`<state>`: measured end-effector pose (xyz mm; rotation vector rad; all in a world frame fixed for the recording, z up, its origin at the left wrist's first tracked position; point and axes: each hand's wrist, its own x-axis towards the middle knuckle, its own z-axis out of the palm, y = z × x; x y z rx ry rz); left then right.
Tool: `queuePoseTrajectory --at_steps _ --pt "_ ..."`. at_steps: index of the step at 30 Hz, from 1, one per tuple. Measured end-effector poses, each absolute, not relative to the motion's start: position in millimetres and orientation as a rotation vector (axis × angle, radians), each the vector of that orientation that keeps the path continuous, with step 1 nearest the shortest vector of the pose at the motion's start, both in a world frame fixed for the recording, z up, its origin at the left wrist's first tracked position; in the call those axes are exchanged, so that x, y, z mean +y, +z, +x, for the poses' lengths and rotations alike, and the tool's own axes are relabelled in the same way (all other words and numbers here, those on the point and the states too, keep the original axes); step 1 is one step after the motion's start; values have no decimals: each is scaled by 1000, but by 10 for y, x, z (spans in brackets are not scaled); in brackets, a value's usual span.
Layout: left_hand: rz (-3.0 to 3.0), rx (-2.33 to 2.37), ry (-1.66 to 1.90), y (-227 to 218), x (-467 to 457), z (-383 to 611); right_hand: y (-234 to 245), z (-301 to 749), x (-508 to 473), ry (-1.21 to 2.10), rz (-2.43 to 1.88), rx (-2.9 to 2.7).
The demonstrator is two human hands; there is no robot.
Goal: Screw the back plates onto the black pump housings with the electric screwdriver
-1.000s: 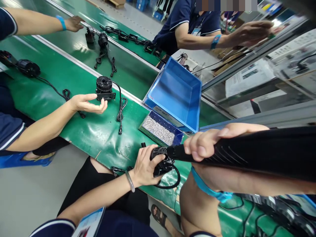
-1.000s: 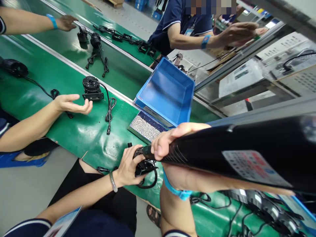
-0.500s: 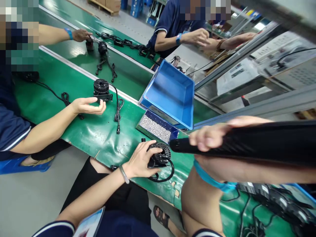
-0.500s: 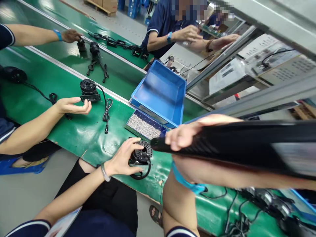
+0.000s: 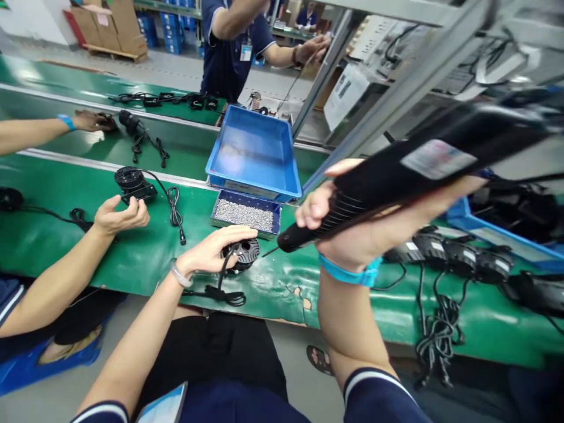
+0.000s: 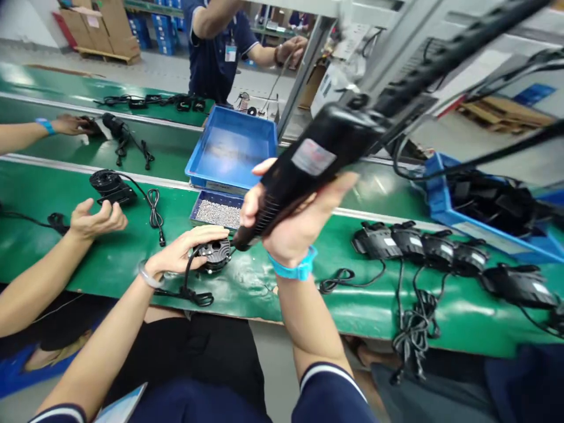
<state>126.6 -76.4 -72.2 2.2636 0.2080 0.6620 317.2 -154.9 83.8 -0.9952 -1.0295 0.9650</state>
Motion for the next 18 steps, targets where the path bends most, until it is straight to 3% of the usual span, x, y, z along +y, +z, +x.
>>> queuePoseTrajectory --at_steps 5,18 --pt "2335 332 713 -905 -773 1362 586 3051 -1483 781 -729 -918" --pt "2383 395 838 -933 -847 1445 676 2984 -1516 913 -779 -985"
